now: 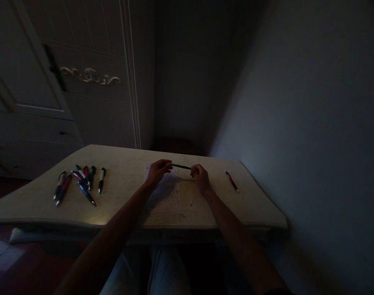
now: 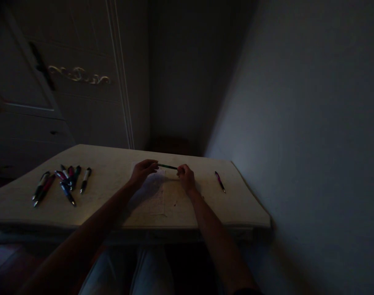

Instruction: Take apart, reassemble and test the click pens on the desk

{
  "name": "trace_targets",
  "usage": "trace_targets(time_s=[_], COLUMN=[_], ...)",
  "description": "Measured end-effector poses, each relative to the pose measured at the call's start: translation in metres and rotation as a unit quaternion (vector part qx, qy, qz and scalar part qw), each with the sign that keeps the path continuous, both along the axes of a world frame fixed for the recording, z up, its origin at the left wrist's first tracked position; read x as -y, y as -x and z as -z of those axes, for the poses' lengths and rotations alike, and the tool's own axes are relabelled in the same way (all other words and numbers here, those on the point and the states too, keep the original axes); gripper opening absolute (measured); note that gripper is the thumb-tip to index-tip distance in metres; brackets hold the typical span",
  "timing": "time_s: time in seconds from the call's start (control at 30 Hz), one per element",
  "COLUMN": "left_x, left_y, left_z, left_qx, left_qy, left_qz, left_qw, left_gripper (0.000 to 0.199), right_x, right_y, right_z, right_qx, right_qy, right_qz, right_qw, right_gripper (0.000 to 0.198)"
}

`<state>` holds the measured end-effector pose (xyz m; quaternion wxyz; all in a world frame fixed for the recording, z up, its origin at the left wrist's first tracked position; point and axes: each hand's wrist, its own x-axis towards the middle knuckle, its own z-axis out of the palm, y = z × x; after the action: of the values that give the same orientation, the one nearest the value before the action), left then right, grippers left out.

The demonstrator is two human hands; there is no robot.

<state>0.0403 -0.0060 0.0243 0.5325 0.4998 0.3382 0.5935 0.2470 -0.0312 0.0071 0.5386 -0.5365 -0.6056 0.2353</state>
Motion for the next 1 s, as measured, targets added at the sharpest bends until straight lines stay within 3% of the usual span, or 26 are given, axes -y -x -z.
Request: trace_targets(time_s=[0.13,0.33,0.47,0.63,0.73,0.87,1.0], left_x=[0.001,0.003,0.001,-0.003,-0.003,-0.001,0.001], left_y=[0.000,-0.001,-0.001,0.011,0.019,0.027,0.032], left_z=[-0.002,-0.004,-0.006,-0.015,-0.020,-0.023,-0.025], left_qx=[0.011,0.022,0.119,0.251,0.327,0.404,0.453], left_qy=[-0.011,-0.042,0.016,0.091,0.118,0.145,0.167], left_qz=[-0.014,-0.010,0.031,0.018,0.015,0.039,0.072], left_qw=[1.000,0.999,0.992,0.964,0.937,0.902,0.873], left_gripper=[0.043,0.037,0.041,0.021,0.008,0.010,0.026], right_x=[0.001,0.006,0.007,0.009,0.009,0.006,0.007], right_y=[0.000,0.000,0.004,0.011,0.011,0.009,0.010], right_z=[0.000,-0.003,-0.006,-0.008,-0.007,-0.006,-0.006], right_qx=[0.013,0.015,-0.022,-0.122,-0.166,-0.200,-0.205], right_qy=[0.000,0.036,0.070,0.108,0.135,0.144,0.155], right_qz=[-0.007,-0.042,-0.078,-0.175,-0.173,-0.142,-0.145], right_qw=[1.000,0.998,0.994,0.971,0.961,0.959,0.956], right_gripper=[0.012,0.015,0.021,0.045,0.061,0.067,0.067])
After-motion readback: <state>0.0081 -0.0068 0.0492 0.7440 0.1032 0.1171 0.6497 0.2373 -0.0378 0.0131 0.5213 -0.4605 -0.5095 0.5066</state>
